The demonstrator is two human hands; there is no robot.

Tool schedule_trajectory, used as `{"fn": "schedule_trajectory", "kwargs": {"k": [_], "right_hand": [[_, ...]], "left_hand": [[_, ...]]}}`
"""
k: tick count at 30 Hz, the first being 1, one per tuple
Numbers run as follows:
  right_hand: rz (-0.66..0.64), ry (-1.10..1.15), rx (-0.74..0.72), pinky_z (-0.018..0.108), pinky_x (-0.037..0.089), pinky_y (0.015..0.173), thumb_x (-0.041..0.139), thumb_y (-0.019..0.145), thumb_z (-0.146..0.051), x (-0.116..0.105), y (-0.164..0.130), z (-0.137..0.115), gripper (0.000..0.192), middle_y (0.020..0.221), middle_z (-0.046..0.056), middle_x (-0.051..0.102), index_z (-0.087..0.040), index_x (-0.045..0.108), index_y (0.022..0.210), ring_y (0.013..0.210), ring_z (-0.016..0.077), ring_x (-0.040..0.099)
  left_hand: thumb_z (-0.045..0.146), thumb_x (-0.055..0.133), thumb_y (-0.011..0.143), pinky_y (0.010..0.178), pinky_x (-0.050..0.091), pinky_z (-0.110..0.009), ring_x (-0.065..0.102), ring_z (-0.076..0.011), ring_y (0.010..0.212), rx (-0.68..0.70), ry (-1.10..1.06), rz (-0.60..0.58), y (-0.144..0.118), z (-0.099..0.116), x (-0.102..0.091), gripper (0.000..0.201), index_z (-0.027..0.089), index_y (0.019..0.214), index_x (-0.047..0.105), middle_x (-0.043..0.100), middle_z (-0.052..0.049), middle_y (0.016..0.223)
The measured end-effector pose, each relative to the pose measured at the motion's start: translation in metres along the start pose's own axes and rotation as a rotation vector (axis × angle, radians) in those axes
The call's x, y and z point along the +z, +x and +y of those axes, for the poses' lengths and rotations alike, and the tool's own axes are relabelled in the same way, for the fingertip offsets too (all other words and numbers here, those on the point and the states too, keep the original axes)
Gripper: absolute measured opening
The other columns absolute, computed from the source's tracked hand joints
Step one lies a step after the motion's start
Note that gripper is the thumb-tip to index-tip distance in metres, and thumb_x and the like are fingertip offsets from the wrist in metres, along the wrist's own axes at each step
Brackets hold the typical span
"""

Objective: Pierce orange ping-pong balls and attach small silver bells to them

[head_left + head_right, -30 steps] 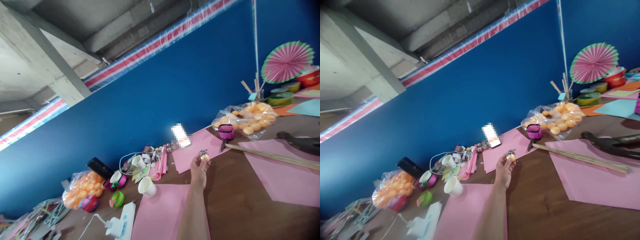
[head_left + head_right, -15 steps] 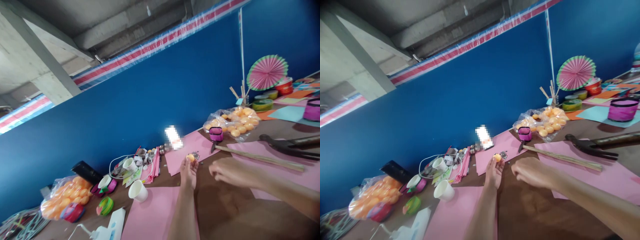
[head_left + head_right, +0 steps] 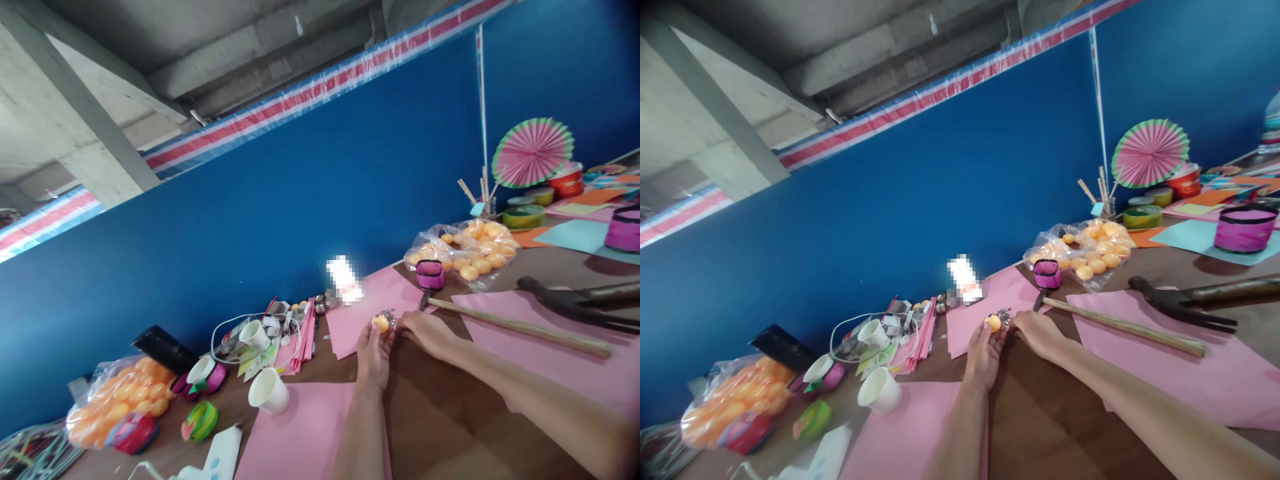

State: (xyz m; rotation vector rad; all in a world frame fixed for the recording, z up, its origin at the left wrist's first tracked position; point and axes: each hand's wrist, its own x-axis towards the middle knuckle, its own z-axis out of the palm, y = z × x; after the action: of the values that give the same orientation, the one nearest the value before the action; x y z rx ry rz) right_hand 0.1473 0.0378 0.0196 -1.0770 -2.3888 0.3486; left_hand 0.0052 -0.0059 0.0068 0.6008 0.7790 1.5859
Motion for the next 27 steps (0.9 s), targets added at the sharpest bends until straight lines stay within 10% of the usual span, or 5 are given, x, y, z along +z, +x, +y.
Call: {"fn": "schedule_trajectory", "kwargs": {"k": [27], "right_hand": [[0.333,0.488,0.086,0.028,0.045,0.068,0.043,0.081,-0.028,0.018,0.001,0.003,0.016,0.085,0.005,0.063,-0.019,0.053,0.089,0.076,0.0175,0.059]], "left_hand": [[0.030,0.062,0.069,0.089,0.041,-0.036,0.059,-0.0187,0.092,0.019,0.107,-0.034,-0.006,0.003,0.009,0.037,0.016,0.104,0.057,0.062,-0.009,0.100]]}}
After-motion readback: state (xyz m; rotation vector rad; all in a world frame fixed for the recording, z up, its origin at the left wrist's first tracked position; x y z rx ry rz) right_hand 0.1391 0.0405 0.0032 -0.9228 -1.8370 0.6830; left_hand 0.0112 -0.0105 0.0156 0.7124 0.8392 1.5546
